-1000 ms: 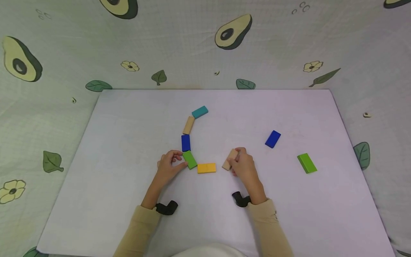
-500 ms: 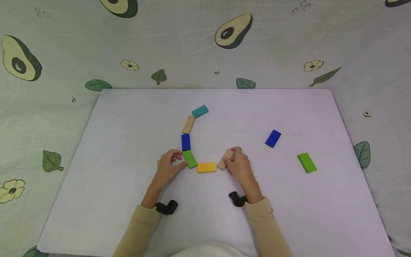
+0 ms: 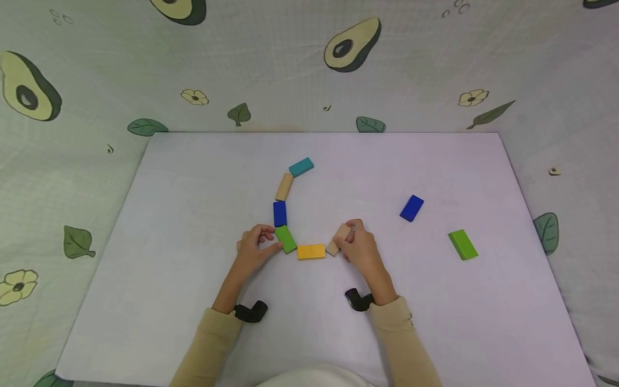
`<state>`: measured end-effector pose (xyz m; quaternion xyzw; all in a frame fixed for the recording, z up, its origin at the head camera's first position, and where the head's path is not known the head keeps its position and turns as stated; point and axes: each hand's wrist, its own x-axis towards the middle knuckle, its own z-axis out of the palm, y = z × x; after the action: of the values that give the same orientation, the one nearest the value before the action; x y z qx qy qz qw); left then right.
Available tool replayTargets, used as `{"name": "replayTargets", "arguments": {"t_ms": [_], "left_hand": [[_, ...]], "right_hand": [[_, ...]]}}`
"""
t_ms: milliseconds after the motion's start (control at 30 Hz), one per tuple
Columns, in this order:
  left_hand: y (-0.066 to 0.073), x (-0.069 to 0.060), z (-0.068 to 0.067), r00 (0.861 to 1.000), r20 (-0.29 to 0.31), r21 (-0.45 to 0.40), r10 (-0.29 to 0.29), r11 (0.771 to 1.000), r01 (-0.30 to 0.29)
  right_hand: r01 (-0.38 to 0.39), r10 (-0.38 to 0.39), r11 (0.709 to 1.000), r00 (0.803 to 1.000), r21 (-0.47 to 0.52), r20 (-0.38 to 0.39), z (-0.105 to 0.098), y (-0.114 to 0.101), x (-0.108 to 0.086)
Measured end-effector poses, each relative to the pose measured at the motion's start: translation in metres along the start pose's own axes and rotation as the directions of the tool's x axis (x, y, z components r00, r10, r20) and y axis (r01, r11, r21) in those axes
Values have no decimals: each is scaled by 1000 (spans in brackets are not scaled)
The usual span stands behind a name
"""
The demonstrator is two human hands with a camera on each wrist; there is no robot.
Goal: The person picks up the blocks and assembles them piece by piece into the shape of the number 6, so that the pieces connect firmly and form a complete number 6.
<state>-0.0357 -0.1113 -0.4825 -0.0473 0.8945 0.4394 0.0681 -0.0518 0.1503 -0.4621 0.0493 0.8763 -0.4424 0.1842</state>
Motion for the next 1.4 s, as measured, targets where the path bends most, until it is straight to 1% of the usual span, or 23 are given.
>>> {"name": "replayTargets", "arguments": {"t_ms": [200, 700, 1000, 1400], "left_hand": [[-1, 0, 0, 1000, 0, -3, 2, 1000, -2], [-1, 0, 0, 1000, -5, 1, 5, 1000, -5], [-1, 0, 1, 1000, -5, -9, 8, 1000, -9], [-1, 1, 2, 1000, -12, -4, 7, 1000, -7]], "right_hand": [[14, -14, 1000, 1000, 9, -8, 1, 1, 0], [-52, 52, 999, 999, 7, -2, 1, -2, -1], [-67, 67, 998, 998, 3, -10, 2, -2, -2], [-34, 34, 999, 999, 3, -9, 2, -2, -2]]}}
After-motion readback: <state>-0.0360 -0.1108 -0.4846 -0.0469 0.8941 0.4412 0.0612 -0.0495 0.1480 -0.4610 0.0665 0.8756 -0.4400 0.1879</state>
